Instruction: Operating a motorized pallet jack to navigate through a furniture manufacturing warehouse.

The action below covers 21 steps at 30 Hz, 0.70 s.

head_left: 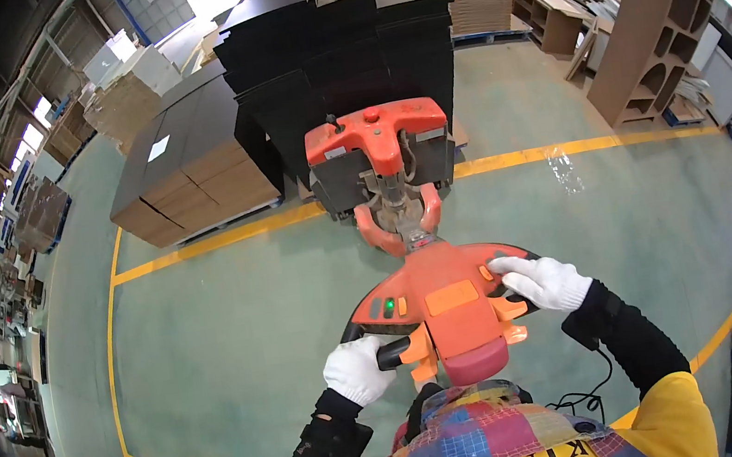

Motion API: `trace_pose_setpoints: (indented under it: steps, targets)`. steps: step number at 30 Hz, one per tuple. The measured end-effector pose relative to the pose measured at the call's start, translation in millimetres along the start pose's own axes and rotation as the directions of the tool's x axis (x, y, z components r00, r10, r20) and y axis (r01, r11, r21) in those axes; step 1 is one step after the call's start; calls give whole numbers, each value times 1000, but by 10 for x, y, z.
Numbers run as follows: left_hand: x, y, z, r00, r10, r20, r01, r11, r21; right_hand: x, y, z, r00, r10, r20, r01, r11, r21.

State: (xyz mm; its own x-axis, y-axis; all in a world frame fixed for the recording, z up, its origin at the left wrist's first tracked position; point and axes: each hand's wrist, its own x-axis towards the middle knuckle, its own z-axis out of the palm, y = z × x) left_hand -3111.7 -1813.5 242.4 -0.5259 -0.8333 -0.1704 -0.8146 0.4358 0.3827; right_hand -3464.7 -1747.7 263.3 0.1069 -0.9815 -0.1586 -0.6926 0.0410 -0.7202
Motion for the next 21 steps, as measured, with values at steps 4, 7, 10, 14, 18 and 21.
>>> trace_pose_setpoints:
  steps: [4,7,10,14,18,21]
  targets:
    - [-30,38,-33,999,-21,-30,20,999,-29,99,14,22,993,12,120,-1,995,-98]
    - [-57,35,-27,999,-10,-44,9,999,-40,76,-32,37,991,38,129,-27,996,-83]
    - [-84,28,-21,998,1,-55,-4,999,-46,59,-158,-1,984,98,147,-77,987,-140]
    - [-65,54,-76,1000,-11,-10,10,999,-36,91,-276,-49,968,167,186,-134,974,-180]
    - [-58,-11,-10,999,25,-31,-26,999,-44,78,-214,-27,973,158,168,-124,973,-197]
    - [-53,24,-27,998,41,-38,-43,997,-58,80,-236,-53,961,203,188,-158,960,-229]
